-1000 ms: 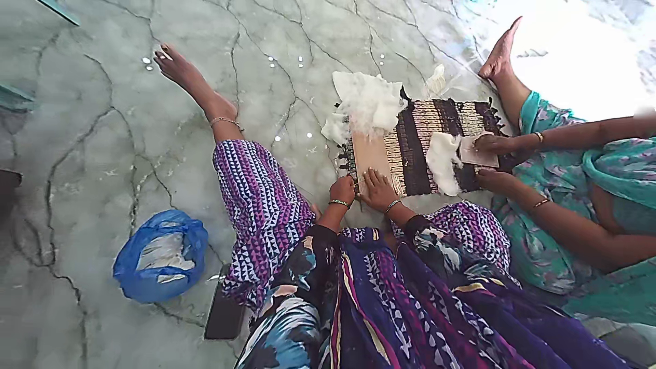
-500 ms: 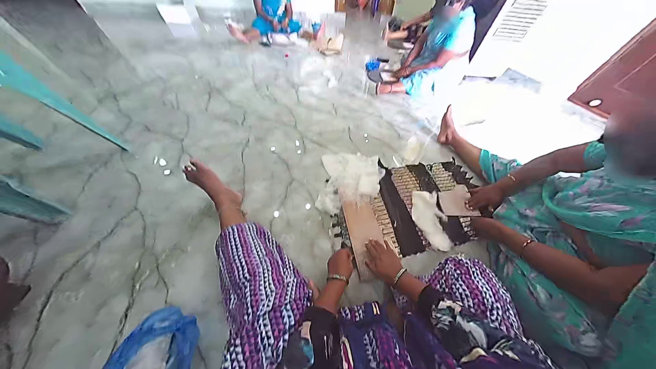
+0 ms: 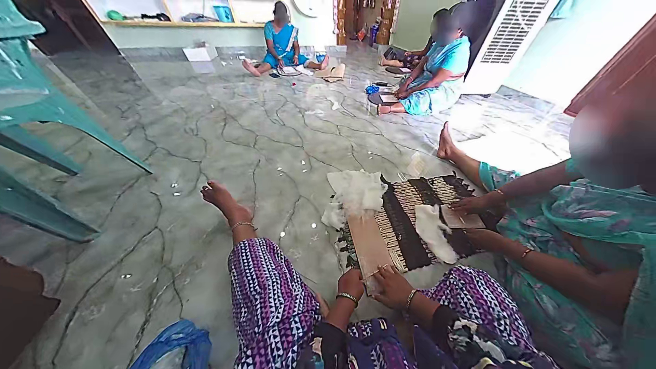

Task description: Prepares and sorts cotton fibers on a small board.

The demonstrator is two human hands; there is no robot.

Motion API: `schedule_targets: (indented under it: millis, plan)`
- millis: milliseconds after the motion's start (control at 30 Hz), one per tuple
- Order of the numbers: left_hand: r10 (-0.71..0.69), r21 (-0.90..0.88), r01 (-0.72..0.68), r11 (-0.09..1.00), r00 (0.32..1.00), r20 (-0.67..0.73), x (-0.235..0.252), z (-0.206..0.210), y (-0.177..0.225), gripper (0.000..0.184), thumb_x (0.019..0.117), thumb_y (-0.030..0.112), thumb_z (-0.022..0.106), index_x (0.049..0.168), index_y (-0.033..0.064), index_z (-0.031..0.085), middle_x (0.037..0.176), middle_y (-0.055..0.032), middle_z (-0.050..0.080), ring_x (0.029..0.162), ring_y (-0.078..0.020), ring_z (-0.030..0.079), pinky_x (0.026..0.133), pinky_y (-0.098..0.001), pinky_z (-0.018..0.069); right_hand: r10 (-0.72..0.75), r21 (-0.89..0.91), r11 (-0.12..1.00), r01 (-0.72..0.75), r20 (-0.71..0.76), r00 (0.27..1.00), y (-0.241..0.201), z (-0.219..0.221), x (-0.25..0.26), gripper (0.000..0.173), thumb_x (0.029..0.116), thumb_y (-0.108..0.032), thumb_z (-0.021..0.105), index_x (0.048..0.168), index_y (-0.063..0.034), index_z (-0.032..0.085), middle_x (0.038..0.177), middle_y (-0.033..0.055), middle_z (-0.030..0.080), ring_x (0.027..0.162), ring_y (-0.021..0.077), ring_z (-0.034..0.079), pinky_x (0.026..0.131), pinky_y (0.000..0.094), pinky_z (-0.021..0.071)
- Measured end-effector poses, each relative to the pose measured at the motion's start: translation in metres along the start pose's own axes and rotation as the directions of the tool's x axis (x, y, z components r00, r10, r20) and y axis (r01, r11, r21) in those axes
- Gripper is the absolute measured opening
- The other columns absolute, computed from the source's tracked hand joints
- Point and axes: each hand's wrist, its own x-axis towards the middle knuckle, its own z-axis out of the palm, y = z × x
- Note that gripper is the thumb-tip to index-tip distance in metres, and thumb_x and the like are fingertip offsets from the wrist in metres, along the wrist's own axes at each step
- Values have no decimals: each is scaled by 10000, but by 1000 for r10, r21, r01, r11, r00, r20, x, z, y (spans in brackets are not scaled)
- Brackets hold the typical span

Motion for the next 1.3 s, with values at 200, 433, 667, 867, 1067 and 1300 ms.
schedule_targets:
  millis: [200, 433, 667, 867, 1067, 1300]
  plan:
    - [-40, 18, 41, 999, 998, -46, -5, -1, -2, 307, 1032, 164, 537, 1270, 21, 669, 1351, -194, 634, 1284, -351, 593, 1072, -553, 466, 32, 32, 999, -27, -167, 985, -5, 2, 9, 740, 1039, -454, 511, 1589, 4, 323, 1672, 246, 258, 1560, 391, 254, 1263, 587, 174]
    - [-70, -6, 70, 998, 996, 62, -29, -21, 20, 363, 1055, 155, 497, 1361, -14, 596, 1425, -233, 578, 1377, -381, 508, 1149, -562, 367, 5, 65, 998, 0, -74, 997, 0, 22, 13, 1039, 944, -641, 588, 1613, 48, 193, 1691, 289, 122, 1577, 434, 151, 1267, 570, 159]
    - [24, 49, -30, 998, 992, 128, -10, 0, 1, 353, 1048, 188, 523, 1332, 8, 631, 1374, -246, 610, 1317, -421, 555, 1097, -629, 414, -32, 62, 998, 24, 136, 990, 1, 14, -22, 903, 991, -547, 591, 1616, 4, 243, 1690, 291, 121, 1574, 447, 142, 1254, 615, 135]
    - [57, 102, -66, 993, 994, 89, -13, -3, 3, 313, 1023, 112, 531, 1290, 16, 664, 1348, -227, 631, 1312, -398, 563, 1099, -603, 416, 106, 90, 991, -95, -133, 985, 7, -12, -12, 377, 1027, -146, 525, 1371, -43, 639, 1320, 233, 645, 1250, 405, 599, 1075, 611, 389]
    - [101, 72, -109, 991, 989, 112, -15, -8, 3, 324, 1035, 143, 530, 1315, 31, 648, 1334, -211, 641, 1302, -384, 571, 1095, -592, 418, 51, -18, 998, -53, -94, 994, 4, -17, -5, 263, 1025, -104, 521, 1143, 30, 715, 1212, 265, 662, 1196, 428, 609, 1026, 612, 417]
    - [94, 49, -97, 994, 993, 71, -9, -17, 2, 315, 1055, 138, 487, 1291, 35, 668, 1343, -214, 639, 1313, -392, 565, 1096, -607, 414, 151, 36, 988, -147, -133, 980, 30, -34, -4, 223, 991, -111, 593, 1092, 13, 749, 1191, 276, 672, 1181, 456, 610, 989, 647, 431]
